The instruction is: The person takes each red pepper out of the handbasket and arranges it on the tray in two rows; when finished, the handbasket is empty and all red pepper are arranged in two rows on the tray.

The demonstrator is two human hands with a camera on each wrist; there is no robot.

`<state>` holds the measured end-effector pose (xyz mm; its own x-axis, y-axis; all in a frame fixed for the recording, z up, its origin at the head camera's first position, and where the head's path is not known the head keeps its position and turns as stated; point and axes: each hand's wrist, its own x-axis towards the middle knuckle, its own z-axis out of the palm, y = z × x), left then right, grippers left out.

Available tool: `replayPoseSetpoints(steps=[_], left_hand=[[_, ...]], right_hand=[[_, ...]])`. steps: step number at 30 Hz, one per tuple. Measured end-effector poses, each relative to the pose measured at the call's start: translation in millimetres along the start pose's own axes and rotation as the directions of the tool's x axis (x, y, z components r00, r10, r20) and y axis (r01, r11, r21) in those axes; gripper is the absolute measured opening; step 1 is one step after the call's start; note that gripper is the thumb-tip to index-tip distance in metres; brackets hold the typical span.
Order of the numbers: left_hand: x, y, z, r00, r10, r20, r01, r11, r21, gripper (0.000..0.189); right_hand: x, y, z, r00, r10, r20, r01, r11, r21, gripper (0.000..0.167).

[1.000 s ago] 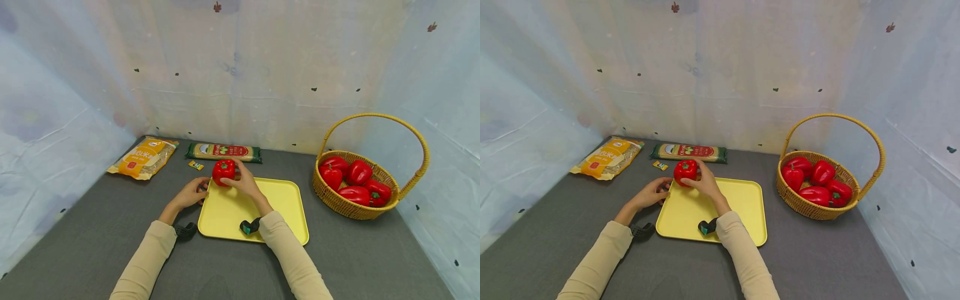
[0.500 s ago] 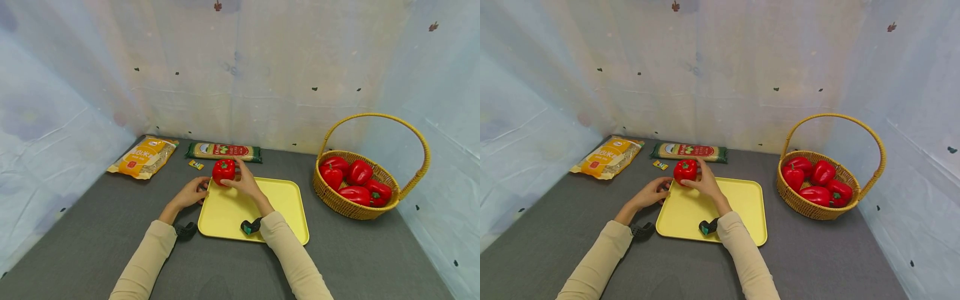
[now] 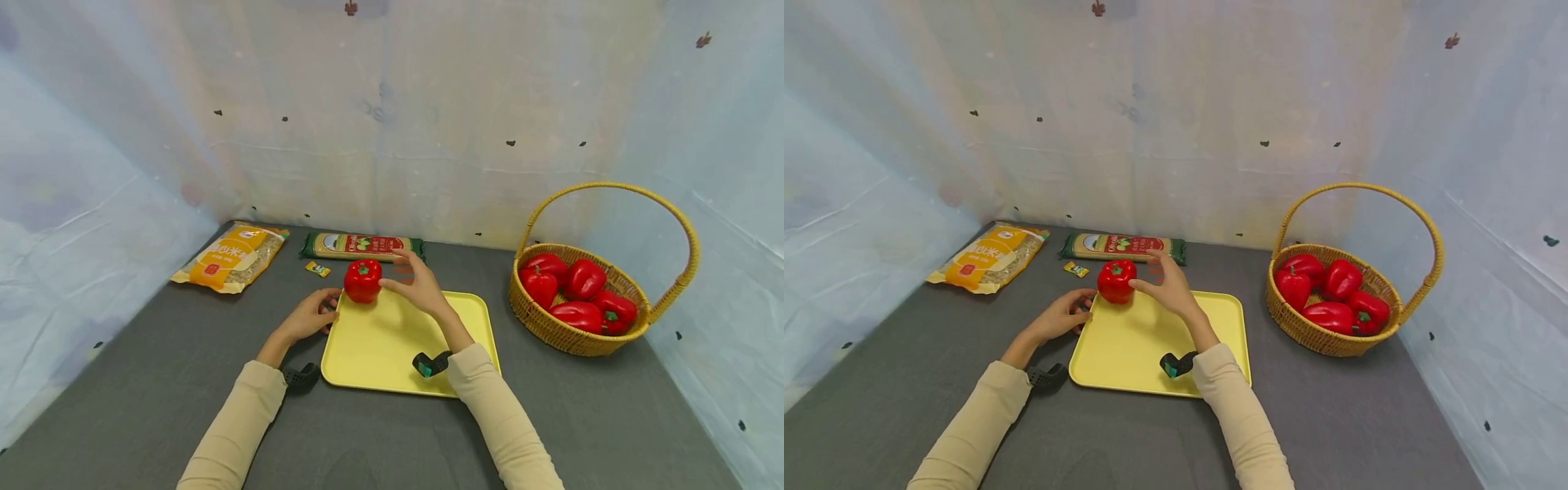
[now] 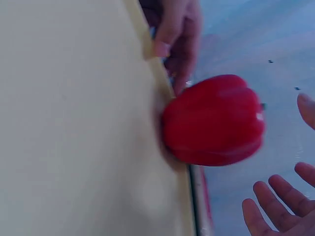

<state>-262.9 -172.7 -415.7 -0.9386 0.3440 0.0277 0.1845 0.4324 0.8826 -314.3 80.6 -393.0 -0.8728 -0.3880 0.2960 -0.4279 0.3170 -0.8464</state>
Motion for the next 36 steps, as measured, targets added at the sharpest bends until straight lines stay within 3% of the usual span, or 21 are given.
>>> replayPoseSetpoints(steps=[7,14,24,31,36], left_hand=[[-0.3,2.6,-0.2,1.0,0.008,-0.002,-0.008,1.0,0.001,0.05],[-1.0,2.0,0.0,1.0,0.008,-0.007,-0.008,1.0,0.001,0.05],[-0.6,-1.0,0.7,1.0,0.01,-0.012,-0.01,1.0,0.0,0.05],[-0.7,-0.7,0.6,1.0,0.009,-0.015,-0.009,1.0,-0.005,0.05],[-1.0,-1.0,0.3,1.0,0.016,-0.01,-0.016,1.0,-0.001,0.049]], right_hand=[[-10.9,-9,-31,0.996,-0.077,-0.038,0.077,0.997,-0.012,0.053],[-37.0,-51,-67,0.989,-0.122,-0.078,0.117,0.991,-0.062,0.038],[-58.3,-53,-119,0.951,-0.191,-0.244,0.164,0.978,-0.128,0.029],[-72.6,-52,-158,0.916,-0.181,-0.357,0.127,0.977,-0.17,0.029],[-77.7,-31,-194,0.91,-0.097,-0.404,0.019,0.981,-0.194,0.031]])
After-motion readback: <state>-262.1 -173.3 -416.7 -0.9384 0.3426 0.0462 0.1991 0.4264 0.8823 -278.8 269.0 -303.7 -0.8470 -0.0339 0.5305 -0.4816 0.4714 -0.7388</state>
